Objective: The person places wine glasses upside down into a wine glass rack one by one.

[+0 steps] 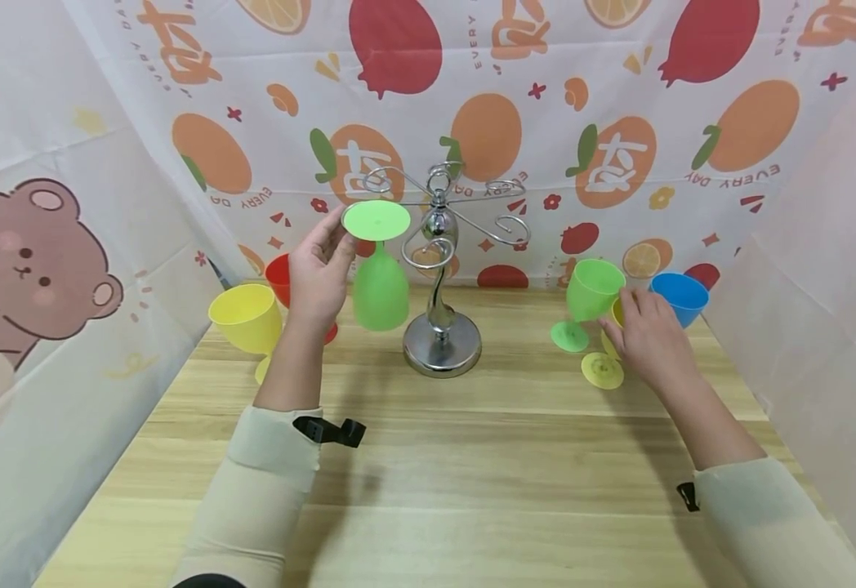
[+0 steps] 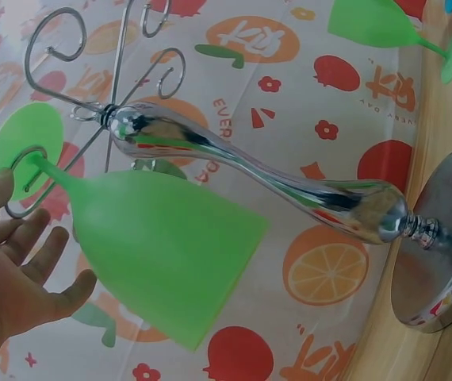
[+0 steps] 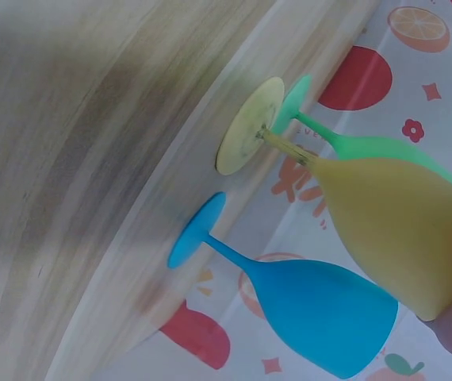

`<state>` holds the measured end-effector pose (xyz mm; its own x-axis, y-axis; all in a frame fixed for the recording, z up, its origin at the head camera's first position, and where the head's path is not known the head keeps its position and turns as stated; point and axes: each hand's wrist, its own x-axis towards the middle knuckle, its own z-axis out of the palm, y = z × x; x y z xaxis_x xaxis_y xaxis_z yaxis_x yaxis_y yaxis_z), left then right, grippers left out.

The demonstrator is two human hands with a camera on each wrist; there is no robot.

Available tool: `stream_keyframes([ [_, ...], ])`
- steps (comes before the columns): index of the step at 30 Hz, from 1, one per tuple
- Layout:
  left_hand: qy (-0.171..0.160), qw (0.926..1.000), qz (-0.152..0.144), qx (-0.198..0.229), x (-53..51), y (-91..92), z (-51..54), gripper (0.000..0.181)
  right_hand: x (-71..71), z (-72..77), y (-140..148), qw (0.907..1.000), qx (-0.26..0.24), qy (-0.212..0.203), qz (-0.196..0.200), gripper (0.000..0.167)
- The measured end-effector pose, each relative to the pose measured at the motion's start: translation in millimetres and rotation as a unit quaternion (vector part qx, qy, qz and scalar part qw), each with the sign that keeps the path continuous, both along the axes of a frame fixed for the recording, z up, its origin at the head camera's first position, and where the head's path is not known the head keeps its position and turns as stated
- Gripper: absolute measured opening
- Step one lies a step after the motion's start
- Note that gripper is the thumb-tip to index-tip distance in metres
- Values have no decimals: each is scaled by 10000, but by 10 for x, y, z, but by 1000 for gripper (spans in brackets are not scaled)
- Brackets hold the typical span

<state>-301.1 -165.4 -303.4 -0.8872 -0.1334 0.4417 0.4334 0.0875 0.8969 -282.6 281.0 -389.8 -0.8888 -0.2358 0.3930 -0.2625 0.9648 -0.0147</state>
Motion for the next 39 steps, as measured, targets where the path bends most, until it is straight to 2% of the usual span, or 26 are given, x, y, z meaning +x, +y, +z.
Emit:
stream_keyframes([
  [5, -50, 10000, 0, -35, 3, 21, -10, 50, 26, -19, 12, 10000, 25, 36, -43, 68],
  [10, -70, 9998, -166, -90, -1, 35, -62, 54, 47, -16, 20, 9999, 20, -1, -109, 68],
  [14, -282, 9974, -291, -595, -8, 34, -159, 60, 54, -18, 23, 9999, 7, 3, -106, 68],
  [17, -526, 9914, -357, -1141, -19, 32, -248, 69, 60, -20, 24, 9999, 4, 12, -110, 67],
  [20, -732, 9851, -445, -1493, -27, 38, -324, 75, 70, -15, 17, 9999, 24, 7, -132, 68],
  [26, -894, 9760, -316, -1959, -36, 43, -403, 75, 89, -12, 1, 9999, 66, 25, -157, 69],
  [34, -962, 9751, -203, -1987, -51, 41, -430, 75, 156, -26, 0, 9998, 143, 101, -4, 70],
  [39, -973, 9752, -177, -1981, -41, 38, -421, 76, 251, 11, -9, 9998, 209, -62, -19, 75],
])
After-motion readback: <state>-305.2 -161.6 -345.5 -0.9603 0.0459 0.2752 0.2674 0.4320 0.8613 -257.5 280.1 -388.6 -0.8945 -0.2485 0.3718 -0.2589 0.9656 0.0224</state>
